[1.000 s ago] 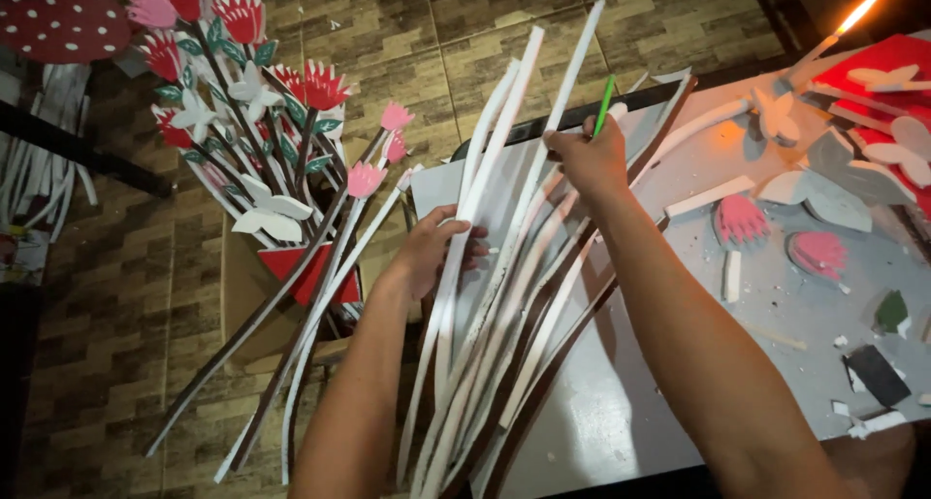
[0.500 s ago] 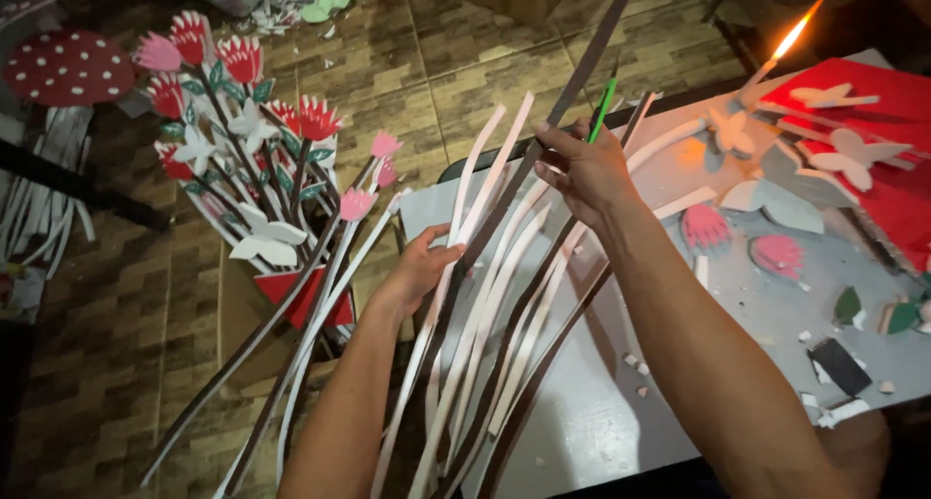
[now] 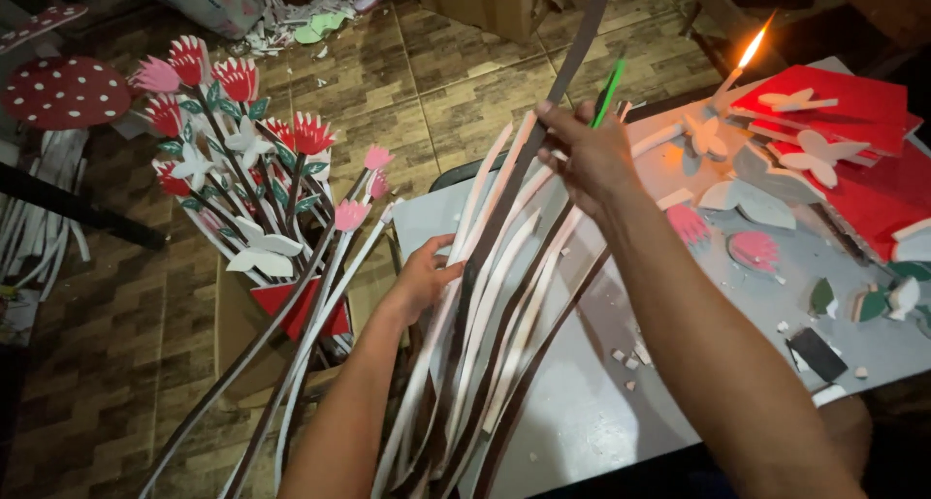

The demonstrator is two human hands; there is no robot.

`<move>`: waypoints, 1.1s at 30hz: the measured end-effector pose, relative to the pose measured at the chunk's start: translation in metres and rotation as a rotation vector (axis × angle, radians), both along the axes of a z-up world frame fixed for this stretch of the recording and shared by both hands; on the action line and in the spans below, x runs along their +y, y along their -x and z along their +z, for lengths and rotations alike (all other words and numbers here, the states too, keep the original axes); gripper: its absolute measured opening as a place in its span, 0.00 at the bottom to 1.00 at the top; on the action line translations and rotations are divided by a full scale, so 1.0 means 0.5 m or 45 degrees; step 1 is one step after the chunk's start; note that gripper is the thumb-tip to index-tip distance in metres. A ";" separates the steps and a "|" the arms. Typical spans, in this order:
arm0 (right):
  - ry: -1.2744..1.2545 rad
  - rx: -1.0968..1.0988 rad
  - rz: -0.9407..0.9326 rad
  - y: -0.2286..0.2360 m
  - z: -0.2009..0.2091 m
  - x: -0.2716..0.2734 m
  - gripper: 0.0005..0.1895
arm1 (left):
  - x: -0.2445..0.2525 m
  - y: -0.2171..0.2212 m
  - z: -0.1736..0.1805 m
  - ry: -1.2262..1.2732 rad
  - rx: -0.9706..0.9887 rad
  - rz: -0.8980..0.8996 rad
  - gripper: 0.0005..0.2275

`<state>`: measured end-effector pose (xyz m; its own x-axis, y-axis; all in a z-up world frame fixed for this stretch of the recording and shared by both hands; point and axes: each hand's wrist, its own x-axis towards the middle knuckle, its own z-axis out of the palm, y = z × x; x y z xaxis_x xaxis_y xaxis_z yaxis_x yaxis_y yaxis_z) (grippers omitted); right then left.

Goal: Assembling decorative floral art using foam pieces, long stems, and a utility knife.

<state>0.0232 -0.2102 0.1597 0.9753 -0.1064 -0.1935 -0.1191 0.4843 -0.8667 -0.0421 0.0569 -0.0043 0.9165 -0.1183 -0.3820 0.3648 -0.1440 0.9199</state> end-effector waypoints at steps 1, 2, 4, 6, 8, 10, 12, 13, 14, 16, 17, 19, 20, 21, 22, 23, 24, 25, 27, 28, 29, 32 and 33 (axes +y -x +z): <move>0.002 0.002 -0.002 0.005 0.016 -0.017 0.25 | -0.018 0.008 0.012 0.002 0.002 -0.002 0.28; -0.087 -0.136 -0.015 0.009 0.033 -0.035 0.22 | -0.037 0.013 0.024 -0.136 -0.081 -0.040 0.31; -0.174 -0.276 -0.030 0.019 0.075 -0.071 0.20 | -0.079 0.029 0.046 -0.272 -0.166 -0.082 0.34; 0.071 -0.386 -0.141 0.033 0.127 -0.107 0.19 | -0.122 0.049 0.067 -0.943 -0.313 -0.225 0.48; 0.124 -0.438 -0.183 0.049 0.168 -0.141 0.19 | -0.186 0.086 0.142 -1.088 -0.259 -0.311 0.55; 0.177 -0.483 -0.223 0.065 0.193 -0.169 0.19 | -0.231 0.113 0.169 -1.233 -0.197 -0.395 0.63; 0.353 -0.657 -0.255 0.080 0.205 -0.192 0.21 | -0.261 0.126 0.150 -1.430 -0.336 -0.490 0.60; 0.355 -0.656 -0.259 0.088 0.211 -0.192 0.21 | -0.272 0.130 0.152 -1.429 -0.338 -0.495 0.60; 0.411 -0.624 -0.270 0.097 0.216 -0.191 0.14 | -0.282 0.135 0.155 -1.455 -0.243 -0.559 0.58; 0.467 -0.589 -0.284 0.100 0.206 -0.201 0.12 | -0.292 0.139 0.147 -1.480 -0.149 -0.628 0.57; 0.465 -0.532 -0.312 0.095 0.189 -0.212 0.14 | -0.291 0.137 0.136 -1.507 -0.206 -0.564 0.56; 0.465 -0.471 -0.342 0.099 0.174 -0.220 0.18 | -0.282 0.127 0.104 -1.528 -0.263 -0.505 0.55; 0.478 -0.415 -0.346 0.108 0.175 -0.216 0.16 | -0.271 0.120 0.084 -1.534 -0.378 -0.414 0.49; 0.490 -0.358 -0.350 0.118 0.176 -0.211 0.15 | -0.260 0.113 0.065 -1.537 -0.493 -0.321 0.45; 0.491 -0.359 -0.351 0.117 0.164 -0.213 0.15 | -0.244 0.102 0.029 -1.536 -0.495 -0.321 0.45; 0.505 -0.350 -0.318 0.116 0.152 -0.215 0.15 | -0.227 0.090 -0.006 -1.588 -0.707 -0.172 0.41; 0.519 -0.340 -0.286 0.115 0.140 -0.218 0.15 | -0.212 0.079 -0.042 -1.630 -0.917 -0.019 0.38; 0.522 -0.341 -0.288 0.123 0.134 -0.210 0.15 | -0.199 0.069 -0.039 -1.627 -0.919 -0.019 0.38; 0.437 -0.325 -0.290 0.137 0.123 -0.193 0.20 | -0.173 0.050 -0.036 -1.512 -0.945 0.040 0.35; 0.439 -0.325 -0.286 0.136 0.107 -0.185 0.20 | -0.167 0.043 -0.015 -1.511 -0.942 0.043 0.35; 0.481 -0.280 -0.319 0.134 0.091 -0.175 0.21 | -0.161 0.037 0.007 -1.538 -0.680 -0.066 0.34; 0.533 -0.188 -0.326 0.125 0.029 -0.148 0.23 | -0.128 0.013 0.018 -1.552 -0.421 -0.160 0.34; 0.543 -0.141 -0.305 0.122 0.004 -0.141 0.22 | -0.116 0.004 0.012 -1.552 -0.430 -0.154 0.35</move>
